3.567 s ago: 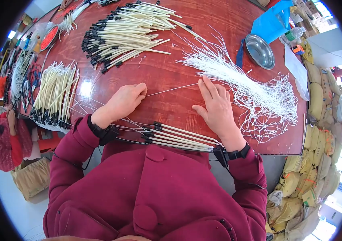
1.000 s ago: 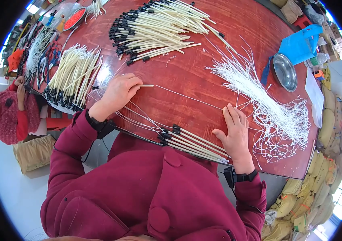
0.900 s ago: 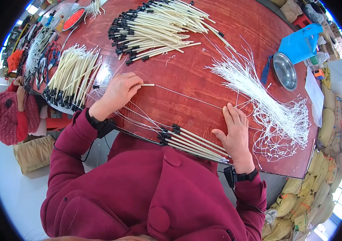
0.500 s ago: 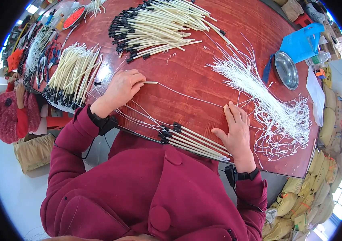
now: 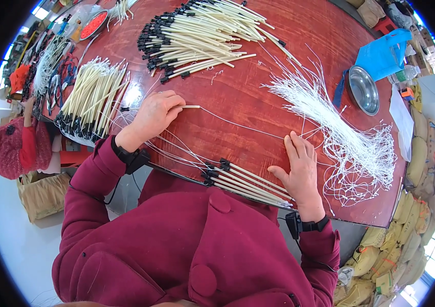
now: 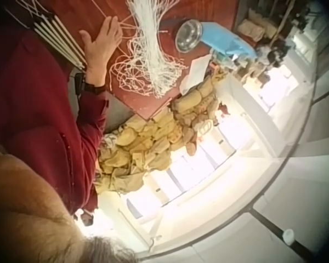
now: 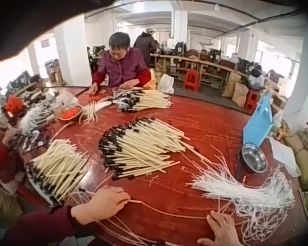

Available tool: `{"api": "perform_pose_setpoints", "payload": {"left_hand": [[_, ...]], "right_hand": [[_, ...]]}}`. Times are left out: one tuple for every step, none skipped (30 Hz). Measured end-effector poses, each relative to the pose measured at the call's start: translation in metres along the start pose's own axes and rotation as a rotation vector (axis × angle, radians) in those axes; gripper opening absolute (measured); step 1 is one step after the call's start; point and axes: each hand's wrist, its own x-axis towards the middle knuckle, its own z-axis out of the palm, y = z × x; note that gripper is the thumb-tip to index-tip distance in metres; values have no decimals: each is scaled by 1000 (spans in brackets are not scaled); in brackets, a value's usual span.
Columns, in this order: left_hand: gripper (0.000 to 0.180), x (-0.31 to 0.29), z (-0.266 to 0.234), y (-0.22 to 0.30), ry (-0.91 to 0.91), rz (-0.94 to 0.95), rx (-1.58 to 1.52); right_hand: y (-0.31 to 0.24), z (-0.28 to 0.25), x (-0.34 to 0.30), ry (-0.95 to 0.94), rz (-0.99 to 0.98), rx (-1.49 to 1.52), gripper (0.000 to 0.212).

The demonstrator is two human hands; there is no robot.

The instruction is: Attach white synthetic bristles to wooden sticks to create brush-like objects.

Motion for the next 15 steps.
{"api": "perform_pose_setpoints", "payload": {"left_hand": [[9,0,0,0,0,-1,0],[9,0,0,0,-1,1,0],[9,1,0,0,-1,3,0],[9,2,1,-1,-2,5,-1],[9,2,1,-1,-4,3,-1],[8,3,2,-1,12,32,15],[6,3,4,-1,27,60,32],[5,3,4,-1,42,88,49],[5,3,4,-1,40,86,49],[4,4,3,-2,20,121,87],[4,4,2,-1,1,156,126],[3,4,1,-1,-18,190,165],[3,5,1,1,-19,189,165],[4,5,2,4,-43,211,186],[4,6,2,8,-66,232,208]], "right_hand": [[0,0,0,-2,3,1,90],[-1,0,0,-4,7,1,90],[-1,-1,1,-6,12,2,90],[-2,-1,1,-6,13,2,90],[-3,-3,2,-8,11,3,89],[-5,-4,2,-10,9,3,88],[-5,-5,3,-12,7,3,88],[-6,-4,3,-14,7,5,88],[-5,-4,3,-16,7,-6,89],[-6,-4,3,-18,8,-17,89],[-6,-3,3,-20,9,-28,90],[-6,-3,2,-21,9,-27,90],[-7,-2,2,-25,10,-39,92],[-7,-1,1,-28,12,-50,93],[-8,0,1,-30,11,-63,95]]}}
